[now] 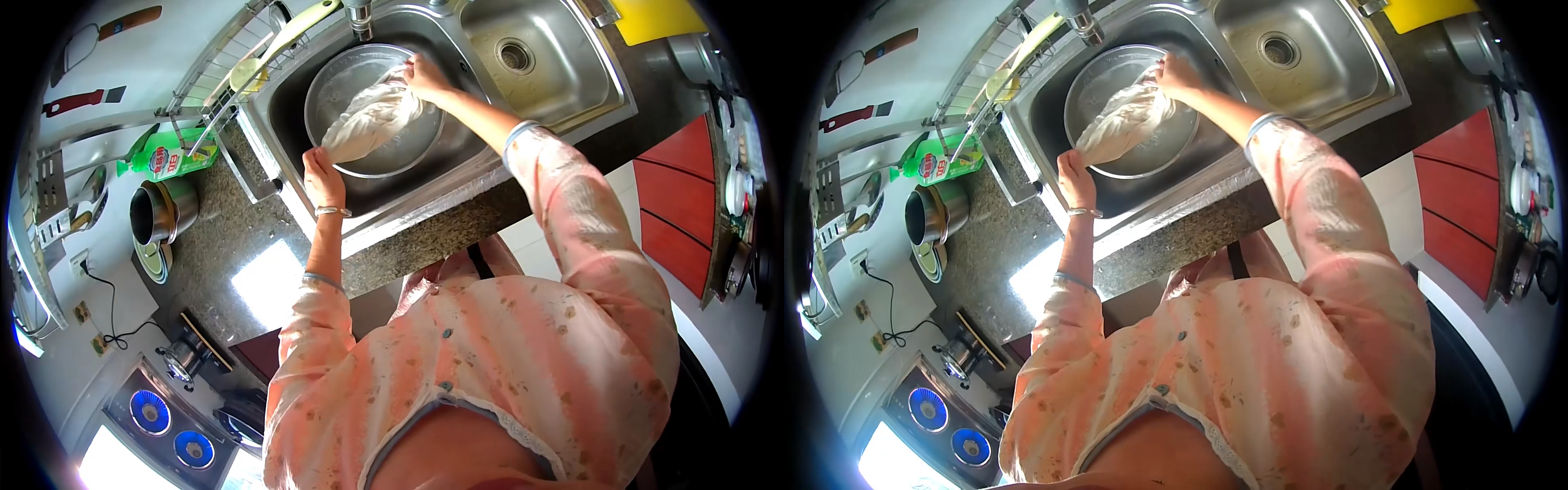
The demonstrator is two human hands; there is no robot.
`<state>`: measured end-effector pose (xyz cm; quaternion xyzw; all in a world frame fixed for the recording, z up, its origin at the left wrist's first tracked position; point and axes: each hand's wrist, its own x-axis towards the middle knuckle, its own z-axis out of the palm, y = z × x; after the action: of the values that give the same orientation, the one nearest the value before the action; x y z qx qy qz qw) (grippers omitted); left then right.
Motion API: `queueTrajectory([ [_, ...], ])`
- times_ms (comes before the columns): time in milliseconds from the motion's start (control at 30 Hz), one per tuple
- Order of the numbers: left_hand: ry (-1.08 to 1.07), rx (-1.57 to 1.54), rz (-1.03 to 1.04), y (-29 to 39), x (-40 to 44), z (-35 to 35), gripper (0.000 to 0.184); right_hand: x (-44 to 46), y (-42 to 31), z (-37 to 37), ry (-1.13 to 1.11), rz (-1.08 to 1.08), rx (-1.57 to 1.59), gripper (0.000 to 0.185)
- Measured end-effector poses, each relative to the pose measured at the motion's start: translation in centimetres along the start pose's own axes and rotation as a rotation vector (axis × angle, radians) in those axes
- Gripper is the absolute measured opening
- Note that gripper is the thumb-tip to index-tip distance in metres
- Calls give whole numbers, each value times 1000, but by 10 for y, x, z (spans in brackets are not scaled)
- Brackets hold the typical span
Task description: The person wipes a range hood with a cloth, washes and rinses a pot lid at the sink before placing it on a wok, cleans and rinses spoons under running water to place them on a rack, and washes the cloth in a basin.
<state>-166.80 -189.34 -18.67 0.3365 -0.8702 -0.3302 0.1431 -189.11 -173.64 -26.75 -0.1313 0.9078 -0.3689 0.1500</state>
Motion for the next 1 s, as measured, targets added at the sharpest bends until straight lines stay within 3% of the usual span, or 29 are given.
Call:
queueTrajectory([
  [67,28,15,111,-17,4,10,22,-20,-22,-30,-112,-47,-103,33],
  [133,-33,15,141,-5,5,10,25,-33,-31,-33,-44,-326,-635,33],
  [167,-32,152,346,2,7,13,28,-32,-36,-31,-189,-346,-752,38],
  [200,-30,290,553,6,11,17,31,-32,-27,-14,-190,-487,-808,34],
  [233,-167,341,512,-6,11,30,41,-39,-13,11,-295,-535,-752,33],
  [267,-396,307,417,-10,14,41,43,-45,-3,27,-398,-579,-696,32],
  [333,-592,284,338,-15,13,64,39,-75,-4,32,-565,-780,-851,35],
  [400,-542,415,413,-25,13,79,38,-76,-11,25,-756,-677,-757,35],
  [433,-730,618,388,-22,17,81,39,-68,-11,23,-768,-649,-670,34],
  [467,-919,824,353,-23,18,84,41,-57,1,28,-770,-645,-672,34],
  [533,-956,874,408,-25,28,86,39,-39,17,38,-304,-341,-319,27],
  [567,-1047,856,293,-17,34,82,37,-48,14,34,-133,-373,-385,23],
  [600,-1135,839,177,-9,39,77,35,-55,7,35,-130,-375,-380,23],
  [633,-1133,847,178,-2,41,72,35,-59,0,39,-202,-212,-421,22],
  [667,-950,697,117,2,40,68,35,-61,2,47,-275,-47,-458,21],
  [700,-768,547,57,6,38,63,35,-65,17,65,-173,-175,-529,17],
  [733,-771,552,57,6,39,61,35,-60,21,66,-175,-172,-524,17],
  [800,-598,450,234,6,43,61,40,-48,26,63,-460,-179,-209,24],
  [867,-559,348,322,-3,48,71,46,-45,28,66,-412,-274,-334,31],
  [933,-491,189,541,-11,54,88,49,-61,24,58,31,-488,-439,29],
  [967,-551,209,465,-15,56,94,49,-70,15,57,73,-331,-184,22],
  [1000,-550,203,469,-20,58,99,49,-74,10,50,77,-330,-191,22],
])
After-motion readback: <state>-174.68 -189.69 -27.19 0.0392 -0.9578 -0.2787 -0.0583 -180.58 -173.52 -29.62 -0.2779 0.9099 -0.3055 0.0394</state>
